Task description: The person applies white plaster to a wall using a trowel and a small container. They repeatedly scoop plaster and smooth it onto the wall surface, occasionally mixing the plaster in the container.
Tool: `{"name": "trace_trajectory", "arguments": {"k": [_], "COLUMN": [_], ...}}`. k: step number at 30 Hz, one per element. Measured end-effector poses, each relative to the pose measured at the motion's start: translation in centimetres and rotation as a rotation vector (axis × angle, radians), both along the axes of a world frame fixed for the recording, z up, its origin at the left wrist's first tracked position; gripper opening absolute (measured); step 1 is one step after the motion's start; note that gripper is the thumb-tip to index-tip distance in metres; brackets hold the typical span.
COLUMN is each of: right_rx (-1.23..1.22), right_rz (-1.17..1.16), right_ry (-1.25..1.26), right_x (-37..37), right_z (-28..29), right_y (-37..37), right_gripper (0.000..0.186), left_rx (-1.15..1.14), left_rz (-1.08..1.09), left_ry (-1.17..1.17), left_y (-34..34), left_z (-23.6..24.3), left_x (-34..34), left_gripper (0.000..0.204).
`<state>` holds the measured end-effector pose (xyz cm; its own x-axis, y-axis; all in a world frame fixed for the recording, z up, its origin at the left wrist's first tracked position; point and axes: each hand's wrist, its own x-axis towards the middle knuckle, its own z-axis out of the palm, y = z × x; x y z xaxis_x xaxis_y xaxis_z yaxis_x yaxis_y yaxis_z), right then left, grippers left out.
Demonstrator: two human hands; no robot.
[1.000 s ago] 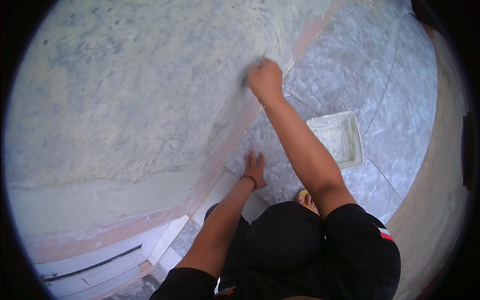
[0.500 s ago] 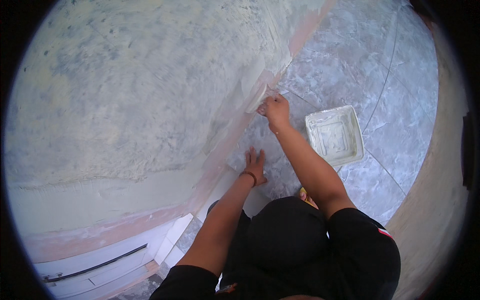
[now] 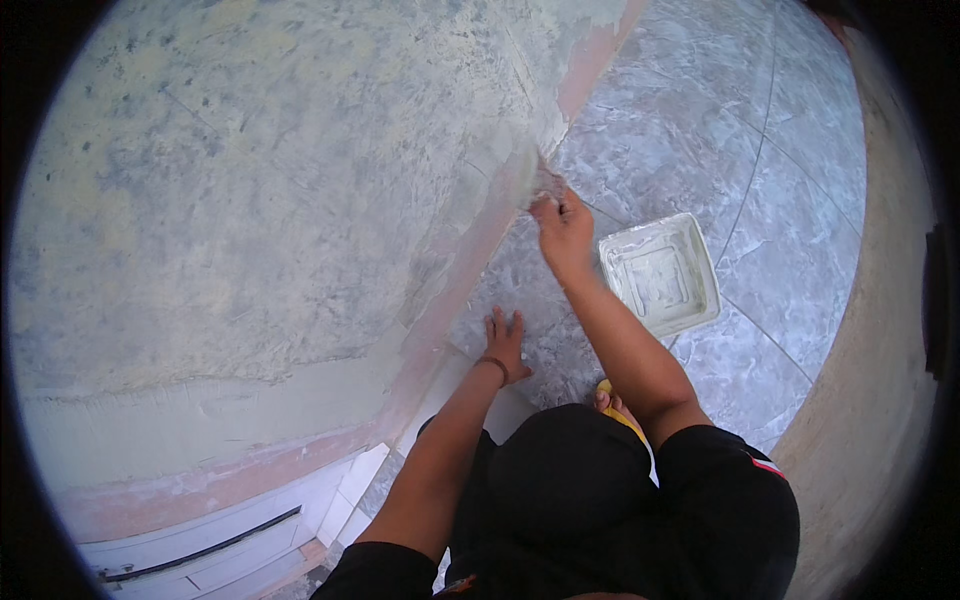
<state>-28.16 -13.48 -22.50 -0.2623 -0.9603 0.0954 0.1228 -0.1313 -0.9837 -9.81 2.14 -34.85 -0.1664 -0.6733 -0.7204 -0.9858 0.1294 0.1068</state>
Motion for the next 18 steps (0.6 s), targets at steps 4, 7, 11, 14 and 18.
{"name": "trace_trajectory", "arguments": {"k": [4, 7, 11, 14, 18], "right_rx": [0.029, 0.146, 0.081, 0.107, -0.057], "right_rz": [-0.067, -0.123, -0.202, -0.019, 0.138], "right_ry": [0.046, 0.2, 0.249, 0.116, 0.068], "right_x": [0.1, 1.7, 3.1, 2.9, 2.8], "right_z": [-5.7, -6.2, -2.6, 3.0, 10.6], "right_y": [-2.2, -3.9, -6.1, -5.8, -0.3], "right_gripper": [0.038, 0.039, 0.022, 0.028, 0.03], "left_rx": [0.071, 0.071, 0.078, 0.071, 0.043], "left_rz": [0.068, 0.072, 0.081, 0.056, -0.053], "left_ry": [-0.02, -0.019, -0.017, -0.028, -0.021], "left_y": [-0.3, -0.6, -0.6, -0.3, -0.2], "left_z": [2.8, 4.0, 3.8, 2.4, 0.4], "left_x": [-1.3, -1.8, -1.8, -1.3, -0.6], "left_gripper": [0.131, 0.13, 0.132, 0.133, 0.132]}}
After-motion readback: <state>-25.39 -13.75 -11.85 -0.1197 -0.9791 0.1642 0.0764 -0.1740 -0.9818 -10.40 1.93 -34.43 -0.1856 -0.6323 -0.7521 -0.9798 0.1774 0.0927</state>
